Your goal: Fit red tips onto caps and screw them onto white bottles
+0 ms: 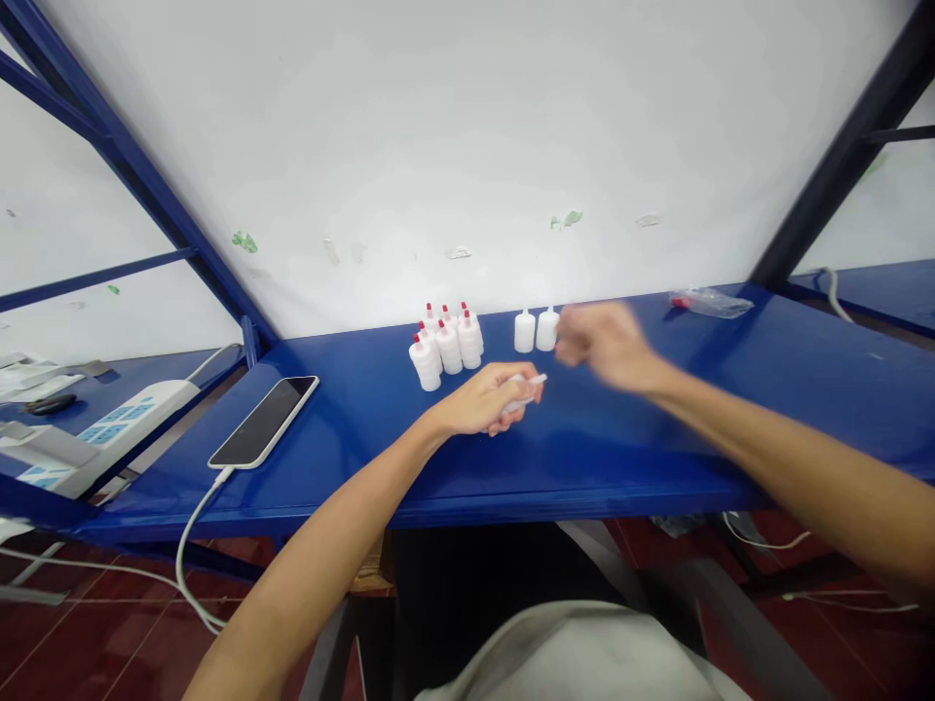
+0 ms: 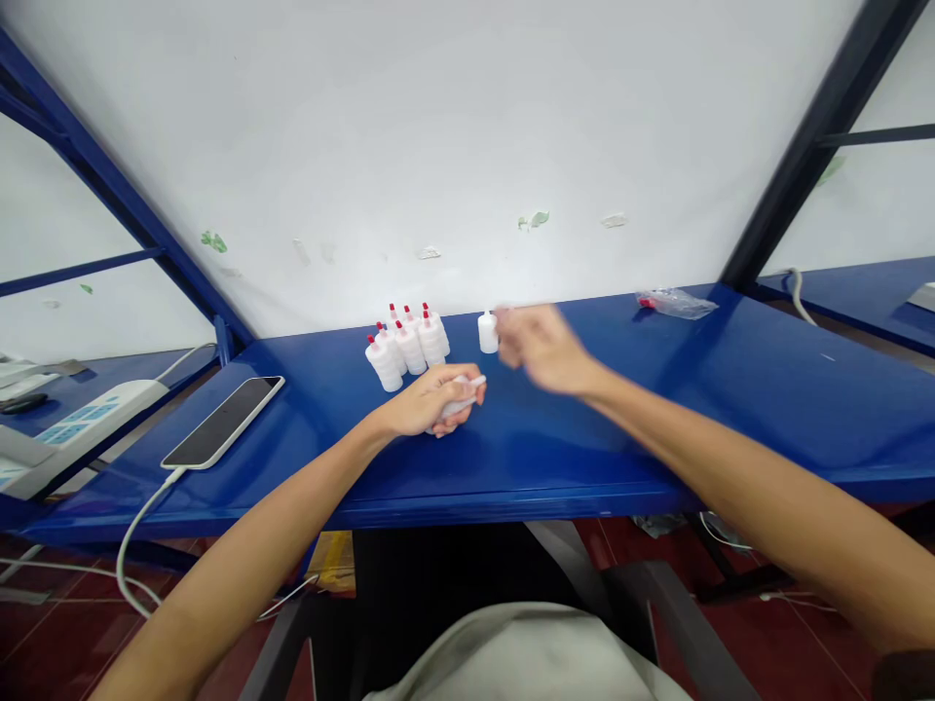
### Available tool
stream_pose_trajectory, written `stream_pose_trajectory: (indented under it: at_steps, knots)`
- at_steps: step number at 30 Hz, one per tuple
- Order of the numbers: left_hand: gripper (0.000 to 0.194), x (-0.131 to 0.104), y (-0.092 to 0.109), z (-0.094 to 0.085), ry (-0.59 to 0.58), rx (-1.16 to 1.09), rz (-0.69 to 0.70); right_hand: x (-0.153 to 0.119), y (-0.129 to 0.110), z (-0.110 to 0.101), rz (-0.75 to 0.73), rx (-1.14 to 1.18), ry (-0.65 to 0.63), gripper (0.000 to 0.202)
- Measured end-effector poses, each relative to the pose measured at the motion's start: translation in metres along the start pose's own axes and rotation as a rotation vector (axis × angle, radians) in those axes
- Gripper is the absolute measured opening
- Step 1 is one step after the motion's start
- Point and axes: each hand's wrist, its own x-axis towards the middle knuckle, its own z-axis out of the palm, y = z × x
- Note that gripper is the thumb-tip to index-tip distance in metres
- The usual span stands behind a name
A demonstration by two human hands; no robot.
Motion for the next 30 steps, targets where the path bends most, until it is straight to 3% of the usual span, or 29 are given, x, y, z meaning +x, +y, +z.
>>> stream_pose_trajectory:
  at_steps: [2,3,4,7,10,13,21,25,30]
  knots:
    - [0.026,-0.002,-0.005,-0.006,0.008,-0.032,-0.04,0.011,-0.005,-0.025,-0.042,0.106,0.296,0.05]
    - [0.027,-0.002,-0.008,-0.009,0.062,-0.042,-0.022,0.015,-0.005,-0.038,-0.073,0.099,0.391,0.047]
    - [0.027,-0.001,-0.011,-0.011,0.137,-0.042,0.011,0.019,-0.002,-0.049,-0.07,0.067,0.405,0.044]
    - [0.033,0.004,-0.018,-0.014,0.315,0.036,0.091,0.024,0.02,-0.068,0.031,-0.216,0.189,0.028]
    - [0.038,0.008,-0.02,-0.011,0.339,0.168,0.127,0.025,0.051,-0.068,0.075,-0.561,-0.073,0.02]
    - [0.04,0.009,-0.019,-0.008,0.326,0.221,0.154,0.027,0.074,-0.061,0.122,-0.651,-0.228,0.025]
    - [0.041,0.036,-0.013,-0.007,0.274,0.305,0.183,0.027,0.088,-0.049,0.271,-0.621,-0.18,0.024]
    - [0.04,0.048,-0.017,-0.004,0.346,0.405,0.235,0.026,0.09,-0.042,0.263,-0.654,-0.16,0.024]
    - [0.04,0.046,-0.023,0.001,0.415,0.458,0.275,0.028,0.095,-0.036,0.281,-0.771,-0.159,0.022]
